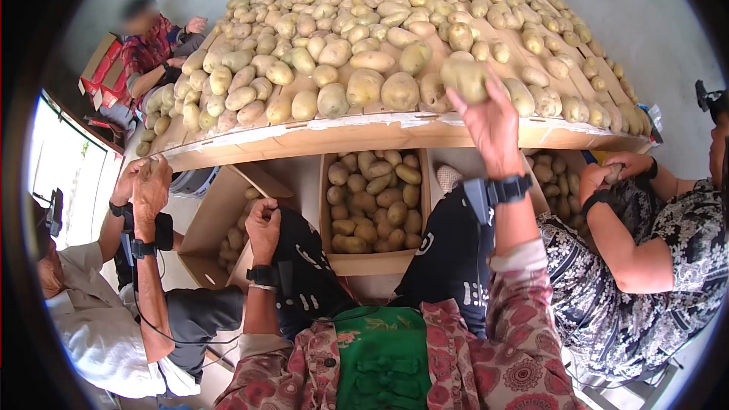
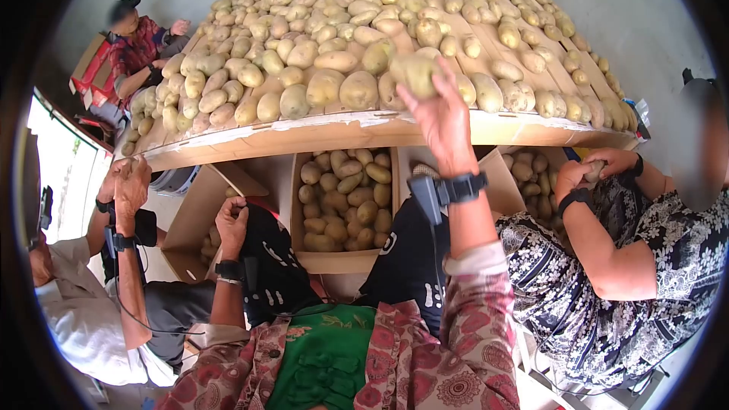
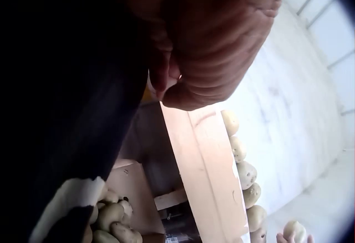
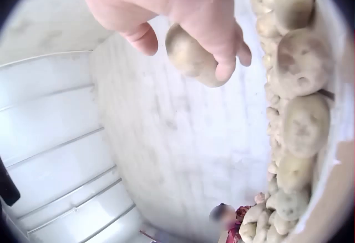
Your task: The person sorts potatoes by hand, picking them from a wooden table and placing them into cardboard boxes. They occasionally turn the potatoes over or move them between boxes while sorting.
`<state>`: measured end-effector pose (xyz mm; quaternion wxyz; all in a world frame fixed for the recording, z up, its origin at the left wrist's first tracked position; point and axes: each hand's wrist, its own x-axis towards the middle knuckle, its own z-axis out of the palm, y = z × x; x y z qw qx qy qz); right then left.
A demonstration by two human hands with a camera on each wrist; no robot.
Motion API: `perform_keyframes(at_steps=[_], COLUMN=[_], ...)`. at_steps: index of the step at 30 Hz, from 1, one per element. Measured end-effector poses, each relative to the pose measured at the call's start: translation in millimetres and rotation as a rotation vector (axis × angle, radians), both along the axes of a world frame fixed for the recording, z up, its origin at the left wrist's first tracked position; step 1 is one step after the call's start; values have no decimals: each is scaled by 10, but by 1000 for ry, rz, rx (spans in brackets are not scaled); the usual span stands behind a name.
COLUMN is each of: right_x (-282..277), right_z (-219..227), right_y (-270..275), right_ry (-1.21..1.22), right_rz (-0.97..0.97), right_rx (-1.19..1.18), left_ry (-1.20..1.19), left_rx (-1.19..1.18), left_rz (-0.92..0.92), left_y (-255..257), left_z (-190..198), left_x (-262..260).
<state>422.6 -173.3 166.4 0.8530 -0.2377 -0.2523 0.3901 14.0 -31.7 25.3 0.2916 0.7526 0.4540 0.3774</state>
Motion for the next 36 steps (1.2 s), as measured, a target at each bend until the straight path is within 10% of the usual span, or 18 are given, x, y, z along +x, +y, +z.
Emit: perform_keyframes(at_steps=[5, 16, 22, 26, 28, 36], right_x=[321, -746, -794, -715, -717, -1038], right_z=[165, -1497, -2076, -2098, -2319, -2715], right_y=[677, -231, -139, 98, 211, 408], right_ry=[-55, 24, -125, -576, -1172, -1415], right_rz=[-253, 494, 349, 267, 116, -36], right_rx=[-101, -588, -923, -1083, -1194, -1457], left_ry=[-160, -221, -107, 5, 63, 155], left_rx=[-37, 56, 108, -10, 10, -15], left_rz=[2, 157, 161, 56, 37, 74], left_y=[-27, 176, 361, 473, 463, 432], left_z=[18, -125, -131, -94, -92, -24], left_x=[-35, -369, -499, -511, -493, -329])
